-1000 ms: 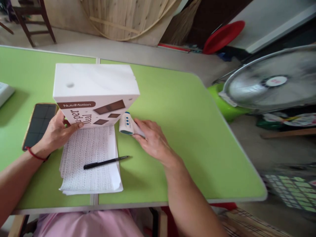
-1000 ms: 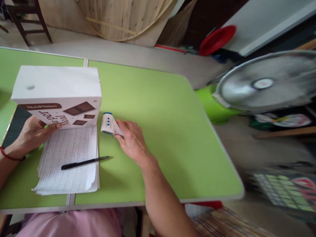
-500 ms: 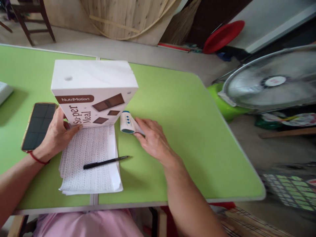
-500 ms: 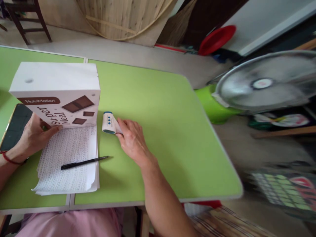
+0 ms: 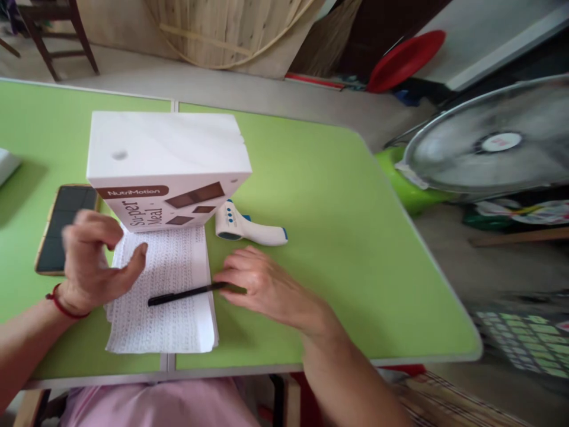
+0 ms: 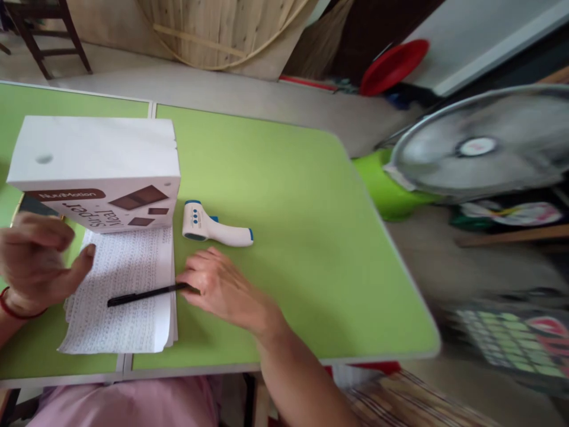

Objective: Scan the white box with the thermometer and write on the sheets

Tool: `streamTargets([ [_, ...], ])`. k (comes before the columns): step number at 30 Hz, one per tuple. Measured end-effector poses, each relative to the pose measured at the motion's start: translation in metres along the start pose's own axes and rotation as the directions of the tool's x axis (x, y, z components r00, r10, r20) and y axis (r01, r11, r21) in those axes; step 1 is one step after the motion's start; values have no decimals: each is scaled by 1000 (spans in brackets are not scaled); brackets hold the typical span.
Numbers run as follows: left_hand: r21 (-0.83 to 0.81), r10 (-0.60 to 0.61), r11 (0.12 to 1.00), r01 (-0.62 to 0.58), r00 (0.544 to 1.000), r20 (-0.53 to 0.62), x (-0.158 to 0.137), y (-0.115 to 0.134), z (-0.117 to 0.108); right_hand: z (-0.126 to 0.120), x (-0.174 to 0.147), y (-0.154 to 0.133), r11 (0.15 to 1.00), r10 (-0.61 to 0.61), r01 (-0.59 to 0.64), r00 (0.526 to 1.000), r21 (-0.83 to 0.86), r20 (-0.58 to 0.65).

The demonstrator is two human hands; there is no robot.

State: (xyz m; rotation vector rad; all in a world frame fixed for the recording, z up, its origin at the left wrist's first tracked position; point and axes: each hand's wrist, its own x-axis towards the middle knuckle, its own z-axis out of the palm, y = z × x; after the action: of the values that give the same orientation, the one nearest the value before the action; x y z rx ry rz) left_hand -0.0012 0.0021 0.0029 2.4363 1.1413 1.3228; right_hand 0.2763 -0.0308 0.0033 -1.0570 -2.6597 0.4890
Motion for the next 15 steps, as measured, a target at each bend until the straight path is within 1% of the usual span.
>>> streamTargets([
  [1, -18, 98, 995, -98, 994, 42, 1, 5, 1, 3, 0, 0, 1000, 6, -6, 1000, -23, 12],
  [2, -40, 189, 982, -186, 976, 105, 2, 8, 2, 5, 0, 1, 999, 13, -12, 1000, -40, 20],
  [3, -61, 257, 966, -250, 951, 174, 2, 12, 3, 6, -1, 2, 999, 19, -17, 999, -50, 27],
  [4, -74, 284, 959, -275, 927, 245, 2, 14, 4, 6, -1, 3, 998, 22, -20, 999, -52, 28],
  [5, -77, 285, 958, -275, 917, 279, 2, 15, 5, 5, -2, 4, 998, 29, -28, 999, -50, 22],
  [7, -59, 239, 971, -232, 935, 261, 2, 16, 4, 1, -5, 9, 998, 67, -67, 997, -17, -25],
  [9, -46, 206, 979, -201, 954, 216, 2, 14, 2, -4, -6, 14, 987, 141, -128, 980, 95, -142],
  [10, -45, 204, 979, -199, 953, 222, 2, 13, 2, -5, -6, 16, 971, 199, -159, 952, 178, -232],
  [11, -46, 210, 978, -205, 946, 248, 2, 13, 3, -6, -5, 17, 946, 270, -184, 903, 269, -333],
  [12, -50, 220, 975, -215, 928, 301, 1, 13, 4, -6, -3, 16, 911, 346, -194, 838, 363, -421],
  [13, -58, 234, 972, -229, 900, 368, 0, 13, 6, -4, -1, 15, 870, 422, -194, 768, 454, -482],
  [14, -63, 249, 967, -247, 864, 437, -1, 14, 9, -2, 2, 12, 825, 489, -186, 708, 533, -510],
  [15, -61, 262, 961, -269, 824, 503, -3, 15, 12, 1, 5, 9, 782, 541, -178, 670, 598, -508],
])
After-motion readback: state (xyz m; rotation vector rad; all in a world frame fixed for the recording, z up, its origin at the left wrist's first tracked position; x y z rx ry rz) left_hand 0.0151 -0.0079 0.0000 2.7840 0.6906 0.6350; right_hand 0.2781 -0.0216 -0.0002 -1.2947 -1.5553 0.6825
